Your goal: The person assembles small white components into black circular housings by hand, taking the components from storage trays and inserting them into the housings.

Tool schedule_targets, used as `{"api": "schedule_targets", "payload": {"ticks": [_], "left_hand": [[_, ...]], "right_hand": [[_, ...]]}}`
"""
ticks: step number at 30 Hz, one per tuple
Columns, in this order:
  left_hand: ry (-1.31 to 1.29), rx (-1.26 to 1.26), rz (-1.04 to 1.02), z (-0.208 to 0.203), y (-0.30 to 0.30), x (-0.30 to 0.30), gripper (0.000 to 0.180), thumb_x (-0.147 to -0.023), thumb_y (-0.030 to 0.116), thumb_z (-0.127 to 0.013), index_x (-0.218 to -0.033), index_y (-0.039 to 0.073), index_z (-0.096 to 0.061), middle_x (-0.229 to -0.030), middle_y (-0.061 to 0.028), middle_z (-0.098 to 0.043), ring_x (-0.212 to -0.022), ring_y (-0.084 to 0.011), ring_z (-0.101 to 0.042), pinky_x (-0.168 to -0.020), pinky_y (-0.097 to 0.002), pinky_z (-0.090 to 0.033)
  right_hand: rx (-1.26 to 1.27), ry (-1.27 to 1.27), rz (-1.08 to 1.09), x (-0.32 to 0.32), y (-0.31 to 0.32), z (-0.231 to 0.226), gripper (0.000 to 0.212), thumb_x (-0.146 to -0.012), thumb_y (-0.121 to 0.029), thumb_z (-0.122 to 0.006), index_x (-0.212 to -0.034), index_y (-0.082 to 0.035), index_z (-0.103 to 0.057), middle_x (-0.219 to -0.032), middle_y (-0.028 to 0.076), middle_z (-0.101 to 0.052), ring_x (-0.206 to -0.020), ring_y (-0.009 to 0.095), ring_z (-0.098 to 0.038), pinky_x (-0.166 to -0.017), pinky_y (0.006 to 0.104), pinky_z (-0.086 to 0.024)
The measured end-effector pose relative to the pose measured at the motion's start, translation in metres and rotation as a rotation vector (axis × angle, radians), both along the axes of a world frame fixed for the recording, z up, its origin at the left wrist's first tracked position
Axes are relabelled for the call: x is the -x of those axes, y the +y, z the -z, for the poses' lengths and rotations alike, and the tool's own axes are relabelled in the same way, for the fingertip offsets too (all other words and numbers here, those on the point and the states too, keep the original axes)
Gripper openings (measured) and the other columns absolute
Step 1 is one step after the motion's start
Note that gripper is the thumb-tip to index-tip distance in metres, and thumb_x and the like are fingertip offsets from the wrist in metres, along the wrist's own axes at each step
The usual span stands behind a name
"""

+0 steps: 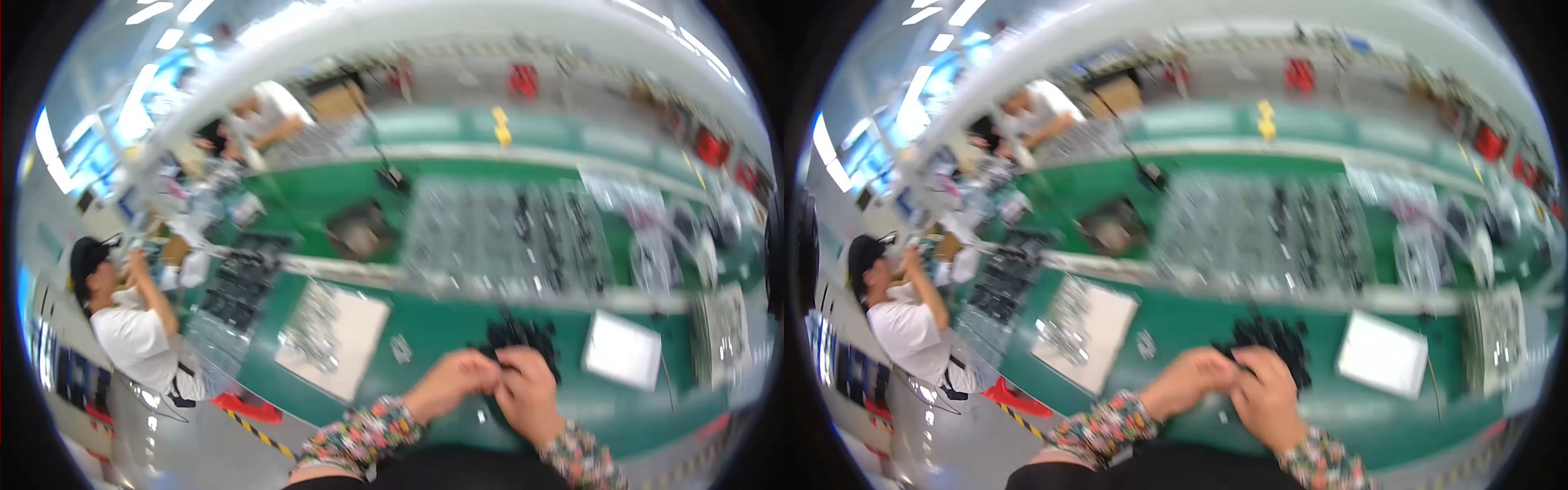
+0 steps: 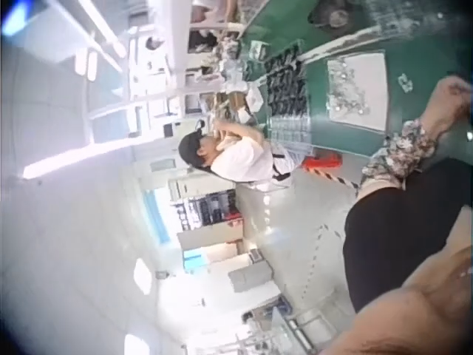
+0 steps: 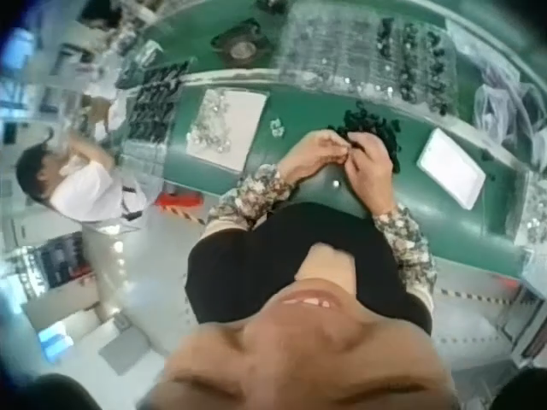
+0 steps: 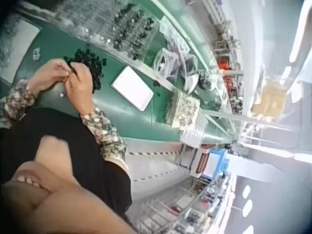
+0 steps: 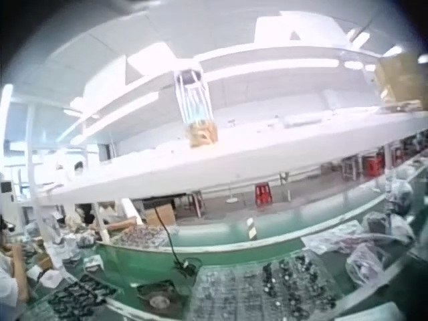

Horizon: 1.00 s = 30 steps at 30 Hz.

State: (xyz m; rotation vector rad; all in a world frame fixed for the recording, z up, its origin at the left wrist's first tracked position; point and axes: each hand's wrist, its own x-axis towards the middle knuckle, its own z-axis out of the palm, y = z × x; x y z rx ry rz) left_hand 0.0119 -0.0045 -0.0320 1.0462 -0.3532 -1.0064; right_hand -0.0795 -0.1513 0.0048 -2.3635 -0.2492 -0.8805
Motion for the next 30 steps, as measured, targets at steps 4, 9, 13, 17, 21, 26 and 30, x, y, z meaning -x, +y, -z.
{"api": "schedule_targets", "payload": {"ticks": [4, 9, 13, 17, 21, 26, 30], "left_hand": [[0.062, -0.015, -0.099, -0.019, 0.006, -0.008, 0.010, -0.087, 0.002, -0.063, -0.097, -0.001, -0.063, -0.089, -0.0086, -0.067, -0.079, -0.0147, -0.062, -0.075, -0.0288, -0.052], [0.177, 0.052, -0.033, -0.019, -0.001, -0.018, 0.012, -0.089, 0.002, -0.062, -0.101, 0.000, -0.063, -0.091, -0.0083, -0.067, -0.080, -0.0145, -0.064, -0.076, -0.0283, -0.053], [0.210, 0.038, -0.026, -0.014, 0.001, -0.010, 0.012, -0.089, 0.003, -0.063, -0.102, 0.001, -0.063, -0.090, -0.0074, -0.066, -0.080, -0.0145, -0.064, -0.075, -0.0281, -0.053], [0.202, -0.004, -0.059, -0.016, 0.005, -0.006, 0.012, -0.089, 0.006, -0.064, -0.101, 0.001, -0.062, -0.088, -0.0065, -0.066, -0.079, -0.0145, -0.064, -0.075, -0.0281, -0.053], [0.211, -0.008, -0.056, -0.018, 0.004, -0.005, 0.012, -0.089, 0.006, -0.064, -0.100, 0.002, -0.062, -0.088, -0.0064, -0.066, -0.079, -0.0145, -0.064, -0.075, -0.0284, -0.053], [0.211, 0.003, -0.048, -0.019, 0.004, -0.008, 0.012, -0.089, 0.006, -0.064, -0.100, 0.002, -0.063, -0.088, -0.0066, -0.066, -0.079, -0.0145, -0.063, -0.074, -0.0283, -0.053], [0.228, 0.029, -0.035, -0.019, 0.003, -0.009, 0.011, -0.089, 0.005, -0.063, -0.100, 0.002, -0.062, -0.090, -0.0069, -0.066, -0.079, -0.0148, -0.063, -0.074, -0.0285, -0.052]], "right_hand": [[-0.065, -0.011, -0.045, -0.014, 0.000, -0.006, 0.018, -0.067, 0.001, -0.068, -0.085, 0.001, -0.062, -0.105, 0.015, -0.061, -0.097, 0.035, -0.060, -0.083, 0.0415, -0.051], [-0.288, 0.064, 0.014, -0.015, -0.010, 0.001, 0.012, -0.067, 0.003, -0.068, -0.074, -0.002, -0.060, -0.103, 0.013, -0.062, -0.090, 0.031, -0.061, -0.075, 0.0377, -0.052], [-0.320, 0.082, 0.010, -0.007, -0.008, 0.009, 0.014, -0.066, 0.004, -0.068, -0.076, -0.003, -0.061, -0.104, 0.012, -0.062, -0.089, 0.030, -0.062, -0.074, 0.0375, -0.052], [-0.281, 0.111, 0.014, 0.001, -0.007, 0.003, 0.017, -0.066, 0.006, -0.068, -0.080, -0.003, -0.064, -0.109, 0.011, -0.063, -0.095, 0.025, -0.062, -0.074, 0.0335, -0.053], [-0.246, 0.061, 0.032, 0.001, -0.006, 0.003, 0.020, -0.064, 0.006, -0.069, -0.081, -0.003, -0.063, -0.108, 0.011, -0.063, -0.093, 0.026, -0.062, -0.073, 0.0341, -0.052], [-0.207, 0.018, 0.022, -0.005, -0.005, 0.005, 0.020, -0.063, 0.006, -0.069, -0.080, -0.003, -0.062, -0.106, 0.011, -0.063, -0.091, 0.027, -0.062, -0.073, 0.0343, -0.052], [-0.212, -0.005, 0.026, -0.007, -0.006, 0.005, 0.020, -0.063, 0.007, -0.068, -0.078, -0.003, -0.061, -0.104, 0.010, -0.063, -0.090, 0.027, -0.062, -0.072, 0.0345, -0.053]]}}
